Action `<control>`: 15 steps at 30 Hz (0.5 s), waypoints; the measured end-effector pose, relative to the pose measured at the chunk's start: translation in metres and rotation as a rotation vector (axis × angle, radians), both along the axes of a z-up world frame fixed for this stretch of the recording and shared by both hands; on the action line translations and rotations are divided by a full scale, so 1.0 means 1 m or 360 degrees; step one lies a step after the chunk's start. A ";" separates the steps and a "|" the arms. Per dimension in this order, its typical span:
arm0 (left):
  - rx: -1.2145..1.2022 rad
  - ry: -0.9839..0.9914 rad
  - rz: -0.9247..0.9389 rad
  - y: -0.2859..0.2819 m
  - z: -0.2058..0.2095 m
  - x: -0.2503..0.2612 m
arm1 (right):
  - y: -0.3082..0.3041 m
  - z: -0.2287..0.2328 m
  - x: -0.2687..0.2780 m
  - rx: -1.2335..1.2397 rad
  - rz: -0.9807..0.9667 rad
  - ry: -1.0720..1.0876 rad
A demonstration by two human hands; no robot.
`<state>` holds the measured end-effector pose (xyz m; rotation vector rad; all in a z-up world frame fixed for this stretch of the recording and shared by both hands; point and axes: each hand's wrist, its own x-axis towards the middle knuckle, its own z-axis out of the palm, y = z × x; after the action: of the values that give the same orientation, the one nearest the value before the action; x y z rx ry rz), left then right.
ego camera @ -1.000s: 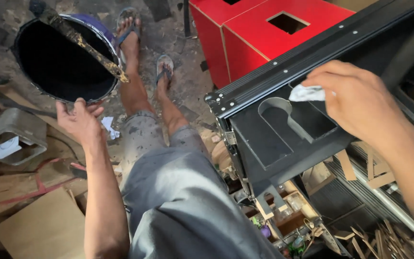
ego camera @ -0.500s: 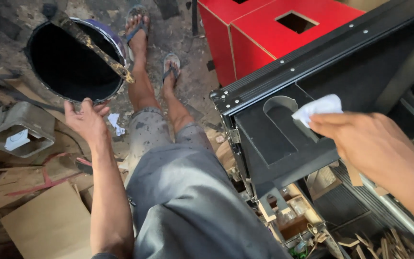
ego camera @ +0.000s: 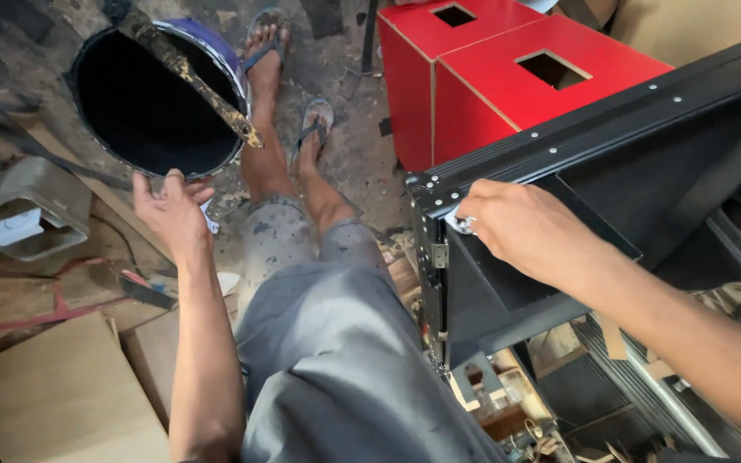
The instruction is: The person paints the edges and corners of a black cabinet using a paintbrush and black paint, then wipes the painted areas with a white cloth. The person repeats this process on different sections of the cabinet.
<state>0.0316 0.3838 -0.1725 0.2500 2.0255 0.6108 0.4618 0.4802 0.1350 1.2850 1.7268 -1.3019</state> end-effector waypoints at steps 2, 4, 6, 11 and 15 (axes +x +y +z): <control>0.0015 -0.0009 0.0061 -0.005 0.001 0.001 | -0.003 -0.002 -0.003 -0.0013 -0.0195 0.0080; 0.0014 -0.0012 0.0099 0.003 0.020 0.008 | -0.014 -0.002 -0.007 0.0041 -0.0093 0.0085; 0.0023 -0.0007 0.0145 0.010 0.032 0.013 | -0.018 -0.004 -0.008 0.0103 0.0015 0.0100; 0.0008 -0.0008 0.0088 0.011 0.039 0.013 | -0.025 -0.003 0.002 -0.0009 -0.0153 0.0257; -0.0004 -0.0003 0.0068 -0.004 0.021 0.003 | -0.026 0.027 0.005 -0.0070 0.0024 0.0208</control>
<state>0.0345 0.3795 -0.1513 0.2047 2.0340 0.6349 0.4667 0.4545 0.1616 1.1834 1.7822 -1.4351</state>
